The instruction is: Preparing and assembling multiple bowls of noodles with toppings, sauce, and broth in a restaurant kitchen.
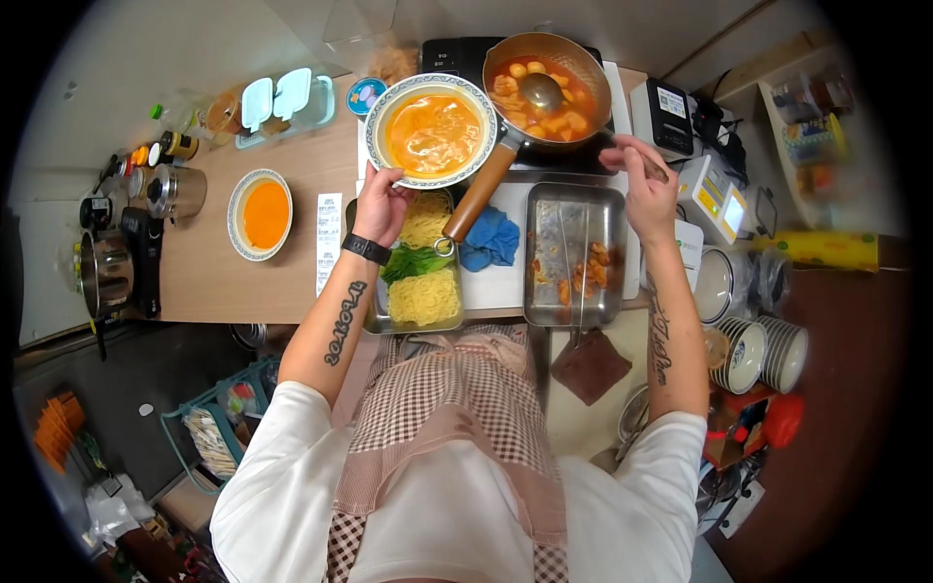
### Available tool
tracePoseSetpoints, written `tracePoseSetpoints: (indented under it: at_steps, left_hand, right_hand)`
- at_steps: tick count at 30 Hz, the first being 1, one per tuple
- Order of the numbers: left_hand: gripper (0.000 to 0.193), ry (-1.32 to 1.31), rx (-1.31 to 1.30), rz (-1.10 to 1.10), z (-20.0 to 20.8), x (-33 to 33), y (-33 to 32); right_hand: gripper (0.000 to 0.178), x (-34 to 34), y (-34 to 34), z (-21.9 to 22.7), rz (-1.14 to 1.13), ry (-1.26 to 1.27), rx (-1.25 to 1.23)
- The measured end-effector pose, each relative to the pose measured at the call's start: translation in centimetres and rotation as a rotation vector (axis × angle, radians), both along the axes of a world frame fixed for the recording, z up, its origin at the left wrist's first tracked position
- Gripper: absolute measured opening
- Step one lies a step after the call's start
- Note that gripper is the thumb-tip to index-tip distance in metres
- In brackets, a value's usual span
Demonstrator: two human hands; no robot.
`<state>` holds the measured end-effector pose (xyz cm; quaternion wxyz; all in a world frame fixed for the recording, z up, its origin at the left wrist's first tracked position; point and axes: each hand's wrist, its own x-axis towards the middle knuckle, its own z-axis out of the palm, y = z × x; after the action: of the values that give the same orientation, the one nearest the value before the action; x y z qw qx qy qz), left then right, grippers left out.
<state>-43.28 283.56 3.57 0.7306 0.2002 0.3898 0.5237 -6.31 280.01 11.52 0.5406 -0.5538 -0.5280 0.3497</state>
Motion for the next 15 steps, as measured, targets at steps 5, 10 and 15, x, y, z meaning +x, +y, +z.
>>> tracePoseSetpoints:
  at_steps: [5,10,15]
  left_hand:
    - [0.054,0.019,0.006,0.004,0.3,-0.2,-0.1]
    - [0.053,-0.005,0.02,0.01,-0.3,0.0,0.0]
    - [0.052,0.016,0.024,-0.009,-0.2,-0.4,0.1]
  right_hand:
    - [0.028,0.0,1.5,0.3,-0.131,0.023,-0.022]
    - [0.029,0.3,2.8,1.3,-0.21,0.175,-0.079]
    - [0.028,1.0,2.8,2.6,-0.233,0.308,-0.111]
